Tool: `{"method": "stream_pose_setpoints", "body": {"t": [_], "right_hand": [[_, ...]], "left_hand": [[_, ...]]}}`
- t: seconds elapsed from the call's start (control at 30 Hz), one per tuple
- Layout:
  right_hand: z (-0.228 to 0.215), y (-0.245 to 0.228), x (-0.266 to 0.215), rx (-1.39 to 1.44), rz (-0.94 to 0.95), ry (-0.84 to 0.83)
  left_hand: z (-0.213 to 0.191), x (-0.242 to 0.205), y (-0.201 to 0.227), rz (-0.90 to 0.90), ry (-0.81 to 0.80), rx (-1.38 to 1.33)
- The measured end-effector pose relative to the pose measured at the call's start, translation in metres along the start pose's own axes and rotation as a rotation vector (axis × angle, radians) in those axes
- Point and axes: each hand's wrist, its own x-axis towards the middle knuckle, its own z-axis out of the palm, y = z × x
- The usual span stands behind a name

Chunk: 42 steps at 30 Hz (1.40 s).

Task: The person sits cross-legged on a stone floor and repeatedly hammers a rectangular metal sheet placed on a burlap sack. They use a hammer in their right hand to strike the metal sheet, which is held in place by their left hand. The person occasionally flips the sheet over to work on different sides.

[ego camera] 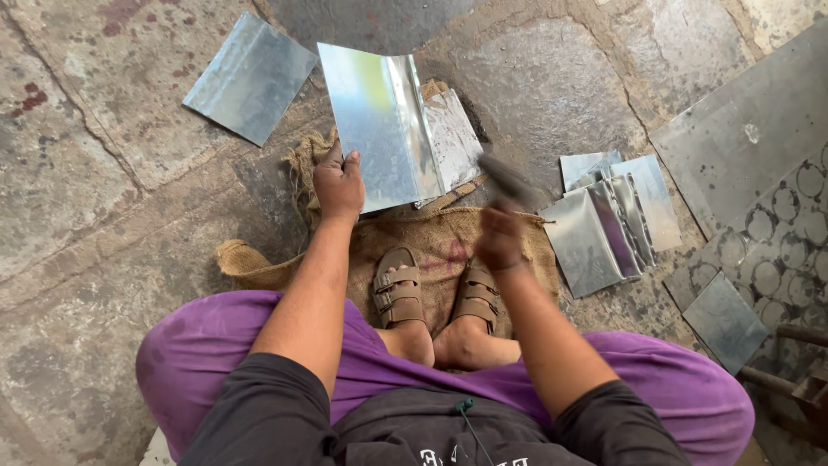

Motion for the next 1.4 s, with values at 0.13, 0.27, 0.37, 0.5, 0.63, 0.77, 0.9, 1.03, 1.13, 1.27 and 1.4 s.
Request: {"method": "stream_pose_setpoints", "body": {"t": [0.13,0.27,0.37,0.5,0.63,0.77,0.9,1.03,1.13,1.27,1.4], "right_hand": [[0.001,0.006,0.002,-0.548,0.375,-0.213],[-0.045,-0.046,0.042,0.361,0.344,0.050],[-0.061,-0.068,0.062,0.368,-0.122,0.139],[-0.020,-0.023,0.033,0.341,-0.297,0.207],[0.018,0.022,-0.010,-0.511,0.245,-0.272],[-0.014,-0.011,0.021,0.234,0.480,-0.003],[-0.066,-0.061,0.068,0.425,0.089,0.147],[-0.044,-0.034,0.060,0.508,-0.444,0.235],[0.002,0.000,0.008,0.254,0.159,0.023],[0.012,-0.013,0.002,-0.439,0.554,-0.327],[-0.022,-0.060,0.031,0.098,0.268,-0.071]], "left_hand": [[-0.001,0.006,0.002,0.133,0.028,0.094],[-0.003,-0.005,0.002,-0.208,-0.061,0.018],[-0.002,-0.001,0.009,0.052,-0.003,0.011],[0.000,0.003,0.013,-0.184,-0.033,0.064],[-0.007,-0.005,0.011,0.094,-0.017,0.122],[-0.006,-0.005,0.014,0.088,-0.043,0.073],[-0.007,-0.006,0.021,-0.212,-0.079,0.064],[-0.002,0.002,0.025,-0.010,-0.062,0.026],[-0.004,-0.006,0.016,-0.139,-0.073,0.041],[-0.004,0.003,0.012,0.197,-0.019,0.183],[-0.007,-0.009,0.009,0.031,-0.078,0.015]]}}
